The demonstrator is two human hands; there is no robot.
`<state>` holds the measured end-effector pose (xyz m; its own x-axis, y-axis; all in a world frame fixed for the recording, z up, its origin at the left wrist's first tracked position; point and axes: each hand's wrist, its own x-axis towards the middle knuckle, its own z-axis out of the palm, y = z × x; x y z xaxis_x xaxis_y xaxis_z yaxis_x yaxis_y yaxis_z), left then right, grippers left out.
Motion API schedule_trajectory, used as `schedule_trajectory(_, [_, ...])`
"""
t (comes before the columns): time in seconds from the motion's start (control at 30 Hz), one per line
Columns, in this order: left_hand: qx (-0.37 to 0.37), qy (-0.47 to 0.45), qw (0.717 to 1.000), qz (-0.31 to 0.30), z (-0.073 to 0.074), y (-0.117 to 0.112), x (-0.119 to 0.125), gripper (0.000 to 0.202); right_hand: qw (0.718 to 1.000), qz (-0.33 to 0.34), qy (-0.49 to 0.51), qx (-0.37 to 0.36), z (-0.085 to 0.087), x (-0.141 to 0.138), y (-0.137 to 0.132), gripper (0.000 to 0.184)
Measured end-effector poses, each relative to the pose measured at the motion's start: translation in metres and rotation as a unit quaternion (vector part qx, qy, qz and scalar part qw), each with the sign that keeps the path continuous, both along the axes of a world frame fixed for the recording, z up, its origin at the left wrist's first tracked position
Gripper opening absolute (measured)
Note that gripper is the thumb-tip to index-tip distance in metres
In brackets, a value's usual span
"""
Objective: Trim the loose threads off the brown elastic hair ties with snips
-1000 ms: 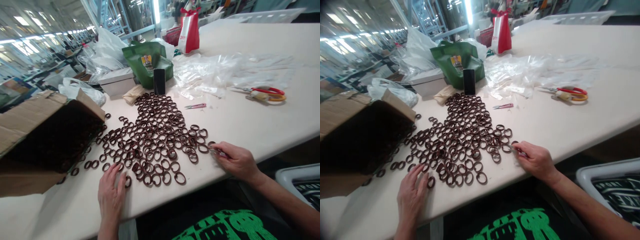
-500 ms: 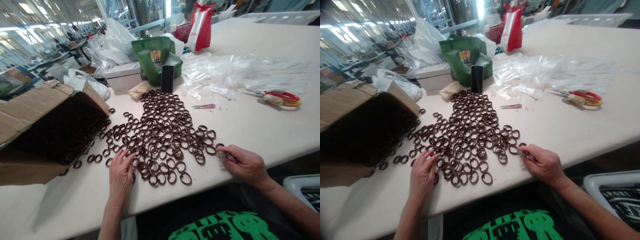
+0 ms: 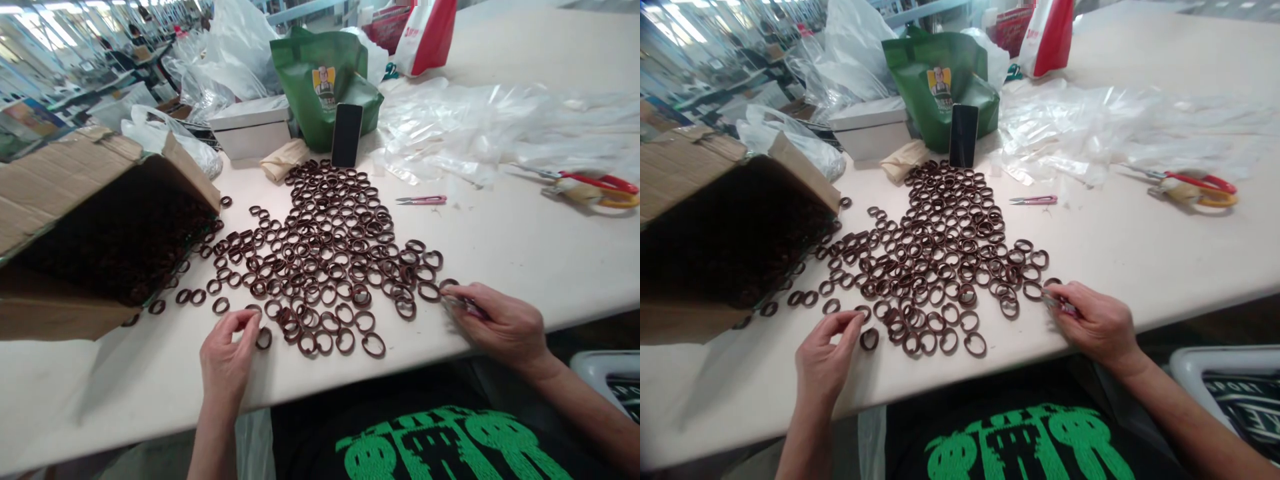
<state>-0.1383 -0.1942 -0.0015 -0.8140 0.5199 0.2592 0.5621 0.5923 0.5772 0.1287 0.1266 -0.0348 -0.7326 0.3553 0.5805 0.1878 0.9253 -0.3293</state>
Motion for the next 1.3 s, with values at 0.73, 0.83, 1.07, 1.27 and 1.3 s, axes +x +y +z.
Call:
schedule_trajectory(0.73, [-0.013,0.121,0.992,0.041,0.011,0.042,0.052,0.007,0.96,0.046,0.082,-0.265,0.027,-0.026,-0.028,0.009])
schedule_trajectory(0.83, [-0.01,0.088,0.996,0.002,0.022,0.059,0.065,0.004,0.919,0.145,0.055,-0.362,0.048,-0.056,-0.056,0.017])
schedule_trajectory(1.07, [0.074,-0.04,0.996,-0.034,0.032,0.08,0.093,0.019,0.885,0.216,0.018,-0.412,0.052,-0.094,-0.088,0.02])
schedule_trajectory(1.27, [0.209,-0.299,0.93,-0.056,0.025,0.089,0.105,0.031,0.89,0.189,0.034,-0.414,0.05,-0.082,-0.081,0.016])
schedule_trajectory(1.3, [0.222,-0.32,0.92,-0.049,0.023,0.091,0.107,0.032,0.889,0.187,0.035,-0.416,0.051,-0.08,-0.08,0.016])
